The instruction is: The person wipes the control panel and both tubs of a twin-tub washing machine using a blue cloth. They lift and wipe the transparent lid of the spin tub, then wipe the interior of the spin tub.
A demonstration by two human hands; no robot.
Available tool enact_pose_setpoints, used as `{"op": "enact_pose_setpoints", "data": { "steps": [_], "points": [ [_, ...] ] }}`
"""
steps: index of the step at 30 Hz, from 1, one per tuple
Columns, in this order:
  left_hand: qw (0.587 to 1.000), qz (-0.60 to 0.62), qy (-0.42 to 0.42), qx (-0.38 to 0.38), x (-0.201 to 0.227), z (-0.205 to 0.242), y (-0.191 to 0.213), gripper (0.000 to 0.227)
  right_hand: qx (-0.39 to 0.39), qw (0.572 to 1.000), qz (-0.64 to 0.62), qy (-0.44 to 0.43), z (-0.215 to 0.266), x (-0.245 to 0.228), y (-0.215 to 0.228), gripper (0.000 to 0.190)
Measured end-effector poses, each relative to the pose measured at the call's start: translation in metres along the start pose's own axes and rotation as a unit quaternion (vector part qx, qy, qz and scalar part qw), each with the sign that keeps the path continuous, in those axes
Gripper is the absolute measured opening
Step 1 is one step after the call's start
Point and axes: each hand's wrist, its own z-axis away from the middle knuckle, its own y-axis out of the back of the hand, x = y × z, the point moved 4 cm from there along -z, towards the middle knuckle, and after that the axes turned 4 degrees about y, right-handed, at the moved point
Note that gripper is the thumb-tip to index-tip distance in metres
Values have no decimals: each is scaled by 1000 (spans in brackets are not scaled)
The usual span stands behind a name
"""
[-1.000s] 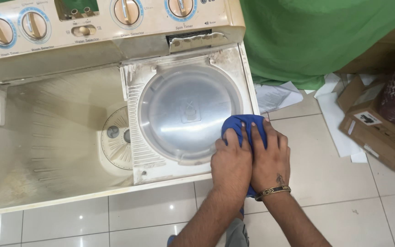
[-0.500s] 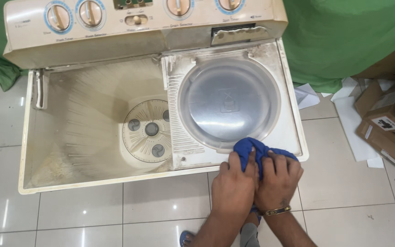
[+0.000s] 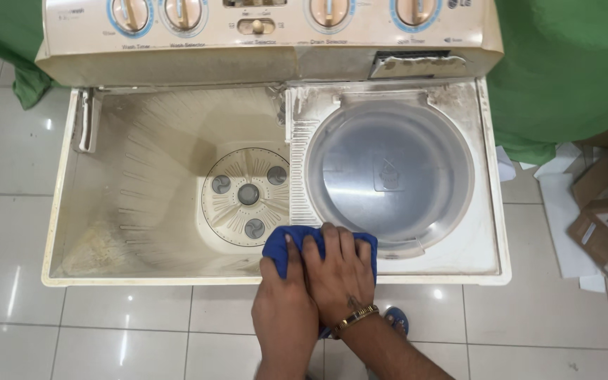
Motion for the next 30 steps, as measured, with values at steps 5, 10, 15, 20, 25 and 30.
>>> {"op": "enact_pose_setpoints", "data": {
  "steps": [5, 10, 15, 20, 25, 30],
  "points": [
    [1000, 6, 1, -9, 1, -45, -8, 59, -14, 1000, 13, 6, -46, 10, 9, 27],
    [1000, 14, 7, -3, 17, -112, -16, 54, 25, 998, 61, 19, -105, 39, 1, 23],
    [999, 2, -26, 35, 40, -184, -21, 50, 94, 991, 90, 5, -174, 72, -5, 20],
    [988, -85, -62, 111, 61, -232, -34, 52, 159, 985, 60, 34, -213, 94, -2, 30],
    [984, -81, -61, 144, 57, -232, -40, 49, 183, 976, -33, 111, -216, 93, 7, 22],
    [986, -51, -43, 155, 52, -231, -43, 48, 198, 972, -32, 119, -222, 96, 5, 16]
  ]
}}
